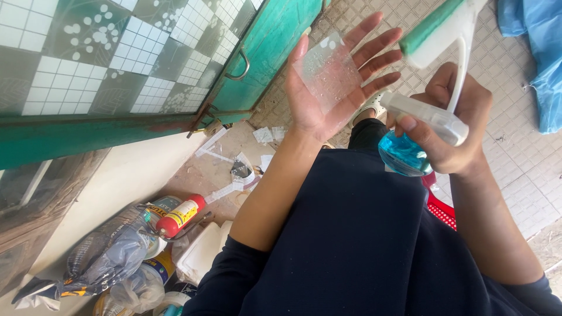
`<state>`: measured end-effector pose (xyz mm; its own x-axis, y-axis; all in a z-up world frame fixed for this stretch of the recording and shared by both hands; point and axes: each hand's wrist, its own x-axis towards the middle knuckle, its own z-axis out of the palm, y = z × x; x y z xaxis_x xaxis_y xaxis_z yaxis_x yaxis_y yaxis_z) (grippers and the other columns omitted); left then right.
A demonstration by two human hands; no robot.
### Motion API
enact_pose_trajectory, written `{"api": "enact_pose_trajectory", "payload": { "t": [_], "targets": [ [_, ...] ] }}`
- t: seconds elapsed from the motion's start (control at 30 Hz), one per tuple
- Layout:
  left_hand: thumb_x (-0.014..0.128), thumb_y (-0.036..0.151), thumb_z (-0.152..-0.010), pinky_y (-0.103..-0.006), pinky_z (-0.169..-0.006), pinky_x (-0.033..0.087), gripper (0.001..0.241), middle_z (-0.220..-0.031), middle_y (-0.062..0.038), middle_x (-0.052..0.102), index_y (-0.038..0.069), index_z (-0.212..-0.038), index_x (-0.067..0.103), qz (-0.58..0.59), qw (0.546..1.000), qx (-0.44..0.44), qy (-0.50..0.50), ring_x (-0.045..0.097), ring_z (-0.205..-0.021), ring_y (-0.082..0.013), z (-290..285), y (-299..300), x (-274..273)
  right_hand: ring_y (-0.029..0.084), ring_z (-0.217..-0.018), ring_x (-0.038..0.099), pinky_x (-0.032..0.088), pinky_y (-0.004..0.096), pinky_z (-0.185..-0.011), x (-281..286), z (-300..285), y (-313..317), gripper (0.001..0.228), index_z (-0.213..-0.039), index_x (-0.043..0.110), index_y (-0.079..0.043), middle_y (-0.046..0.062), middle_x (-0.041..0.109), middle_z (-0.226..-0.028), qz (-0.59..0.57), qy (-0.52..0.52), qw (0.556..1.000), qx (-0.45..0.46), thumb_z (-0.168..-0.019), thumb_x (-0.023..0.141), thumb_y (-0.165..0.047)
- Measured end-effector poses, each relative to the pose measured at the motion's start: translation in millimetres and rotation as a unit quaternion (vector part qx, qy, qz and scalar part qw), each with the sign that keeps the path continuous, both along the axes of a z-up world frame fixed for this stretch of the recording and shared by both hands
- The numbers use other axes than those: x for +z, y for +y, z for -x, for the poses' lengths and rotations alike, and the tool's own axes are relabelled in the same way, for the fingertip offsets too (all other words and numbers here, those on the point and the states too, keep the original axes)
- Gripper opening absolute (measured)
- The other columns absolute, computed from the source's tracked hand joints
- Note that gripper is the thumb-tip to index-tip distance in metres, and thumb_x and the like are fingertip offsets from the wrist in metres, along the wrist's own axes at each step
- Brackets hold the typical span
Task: Applying a decorative vinyl film square to a glass door using a spray bottle and squeegee.
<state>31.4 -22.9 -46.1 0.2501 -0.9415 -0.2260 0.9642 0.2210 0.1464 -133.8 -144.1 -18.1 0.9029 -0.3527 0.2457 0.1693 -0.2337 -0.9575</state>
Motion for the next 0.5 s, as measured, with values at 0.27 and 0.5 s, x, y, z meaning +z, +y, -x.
{"api": "enact_pose_trajectory", "payload": {
  "t": [0.27,0.5],
  "targets": [
    [0.041,0.072,-0.071,-0.0541,-0.124,0.032,0.115,-0.164,-0.021,0.035,0.011,-0.168,0.027,-0.104,0.994,0.019,0.023,0.041,-0.138,-0.0368,-2.0,-0.6,37.7,0.035,-0.074,0.076,0.045,0.025,-0.046,1.7,0.2,14.4,0.038,-0.088,0.029,-0.007,0.009,0.049,-0.069,-0.013,-0.003,1.000,-0.017,-0.091,0.067,-0.015],
    [0.043,0.070,-0.116,-0.0553,-0.128,0.045,0.080,-0.155,-0.022,0.060,0.005,-0.162,0.047,0.228,0.971,0.052,0.041,0.062,-0.141,-0.0371,-0.3,4.9,-46.4,0.043,-0.088,0.077,0.052,0.028,-0.051,3.1,0.4,22.4,0.039,-0.093,0.028,-0.007,0.009,0.049,-0.063,-0.037,-0.016,0.999,-0.020,-0.091,0.066,-0.015]
  ]
}}
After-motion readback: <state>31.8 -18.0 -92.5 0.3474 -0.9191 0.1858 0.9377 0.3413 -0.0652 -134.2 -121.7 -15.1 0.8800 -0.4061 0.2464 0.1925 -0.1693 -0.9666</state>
